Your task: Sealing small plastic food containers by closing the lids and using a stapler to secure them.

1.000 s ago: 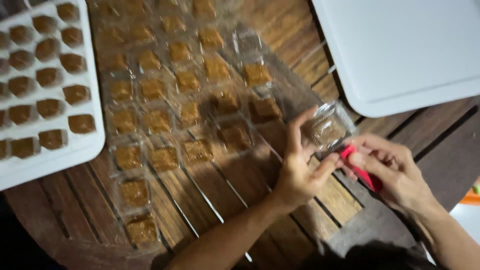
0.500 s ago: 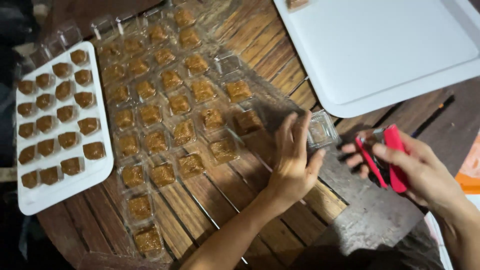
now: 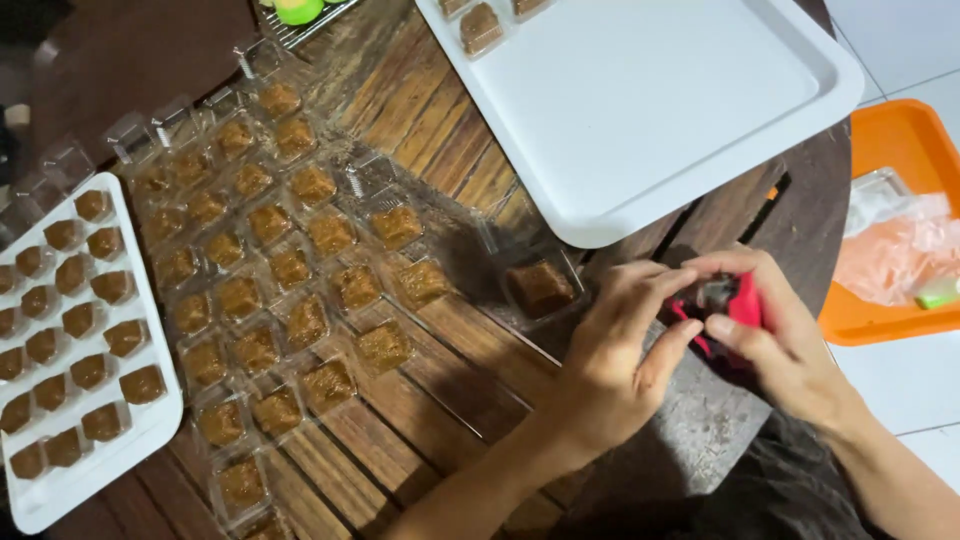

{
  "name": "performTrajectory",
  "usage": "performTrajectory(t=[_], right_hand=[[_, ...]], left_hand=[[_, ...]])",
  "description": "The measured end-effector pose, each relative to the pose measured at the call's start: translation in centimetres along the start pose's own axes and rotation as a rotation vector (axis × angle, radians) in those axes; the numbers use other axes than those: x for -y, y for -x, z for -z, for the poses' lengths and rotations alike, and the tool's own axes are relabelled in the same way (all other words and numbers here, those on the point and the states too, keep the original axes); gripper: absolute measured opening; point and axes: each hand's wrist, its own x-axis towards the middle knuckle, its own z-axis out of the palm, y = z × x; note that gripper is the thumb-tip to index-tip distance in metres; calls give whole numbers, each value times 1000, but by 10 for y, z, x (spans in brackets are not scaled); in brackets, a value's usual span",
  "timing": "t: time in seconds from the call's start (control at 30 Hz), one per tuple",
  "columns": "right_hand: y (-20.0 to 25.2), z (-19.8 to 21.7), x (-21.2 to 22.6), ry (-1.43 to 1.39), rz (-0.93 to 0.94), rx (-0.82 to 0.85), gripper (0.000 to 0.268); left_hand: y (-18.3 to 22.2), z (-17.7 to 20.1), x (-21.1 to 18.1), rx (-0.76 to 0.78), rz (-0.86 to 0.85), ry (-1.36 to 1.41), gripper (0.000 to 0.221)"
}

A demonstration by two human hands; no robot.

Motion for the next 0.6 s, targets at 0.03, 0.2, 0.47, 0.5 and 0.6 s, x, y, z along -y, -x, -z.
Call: performTrajectory(t=[0.03,0.2,0.47,0.5,0.6], right_hand=[[1,1,-2,118,94,12,51],[-1,2,-25,61,246,-1,36],[-11,7,6,286,451,0,27],[-9,4,5,293,458,-36,23],[-12,2,1,284,483,-83,22]], left_hand=[[-3,-3,3,55,15,48,36],[-3,-18,27,173,84,172,23],[4,-31,47,123,44,263,23],[4,-32,44,73,12,211,17],[4,-38,44,-4,-92,132,13]])
